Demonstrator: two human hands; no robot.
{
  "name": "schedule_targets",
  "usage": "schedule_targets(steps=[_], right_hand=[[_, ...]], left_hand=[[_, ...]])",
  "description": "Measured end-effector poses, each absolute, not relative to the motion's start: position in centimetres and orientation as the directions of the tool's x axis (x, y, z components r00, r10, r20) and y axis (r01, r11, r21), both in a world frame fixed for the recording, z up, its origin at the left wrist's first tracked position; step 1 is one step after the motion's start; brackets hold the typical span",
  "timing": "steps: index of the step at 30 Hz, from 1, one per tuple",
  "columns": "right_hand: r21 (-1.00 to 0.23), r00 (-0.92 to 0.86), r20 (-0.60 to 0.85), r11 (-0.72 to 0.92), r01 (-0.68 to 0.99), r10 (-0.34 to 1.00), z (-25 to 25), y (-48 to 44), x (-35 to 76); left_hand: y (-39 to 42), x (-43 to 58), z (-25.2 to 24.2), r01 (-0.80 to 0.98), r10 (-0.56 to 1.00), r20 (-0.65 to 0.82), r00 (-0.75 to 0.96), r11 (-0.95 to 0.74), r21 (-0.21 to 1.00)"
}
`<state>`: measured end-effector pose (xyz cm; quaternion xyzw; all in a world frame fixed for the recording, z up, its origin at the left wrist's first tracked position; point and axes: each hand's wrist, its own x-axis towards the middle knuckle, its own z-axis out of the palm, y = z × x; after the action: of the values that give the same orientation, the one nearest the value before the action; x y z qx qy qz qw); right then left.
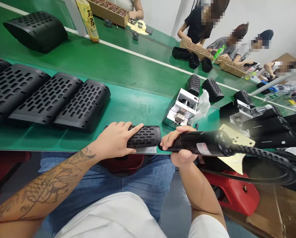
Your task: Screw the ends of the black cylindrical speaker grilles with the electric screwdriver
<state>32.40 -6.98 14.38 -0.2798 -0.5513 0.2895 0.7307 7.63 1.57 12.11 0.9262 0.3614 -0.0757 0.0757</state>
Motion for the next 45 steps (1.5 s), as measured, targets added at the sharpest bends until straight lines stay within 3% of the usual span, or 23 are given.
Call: schedule_targets(steps=[15, 24, 32, 40, 45], right_hand=[[-0.843, 0.182, 0.498, 0.523, -0.130, 0.848, 13.5, -5.6, 31.1], [-0.825, 0.128, 0.530, 0.544, -0.153, 0.838, 13.0, -5.5, 31.1], [-0.808, 0.153, 0.559, 0.577, -0.121, 0.815, 12.9, -5.3, 30.4], [-0.863, 0.187, 0.496, 0.505, -0.002, 0.848, 12.3, -5.5, 31.3], [-0.851, 0.165, 0.514, 0.525, -0.027, 0.842, 12.1, -5.7, 30.8]], left_hand=[[1.3, 7.6, 12.0, 0.681, 0.669, -0.131, 0.732, -0.719, 0.135], [1.0, 7.7, 12.0, 0.676, 0.661, -0.145, 0.737, -0.728, 0.115], [0.9, 8.0, 12.3, 0.694, 0.673, -0.173, 0.720, -0.699, 0.170], [0.8, 7.9, 12.1, 0.695, 0.676, -0.162, 0.719, -0.693, 0.195], [0.8, 7.9, 12.1, 0.696, 0.676, -0.166, 0.718, -0.693, 0.190]])
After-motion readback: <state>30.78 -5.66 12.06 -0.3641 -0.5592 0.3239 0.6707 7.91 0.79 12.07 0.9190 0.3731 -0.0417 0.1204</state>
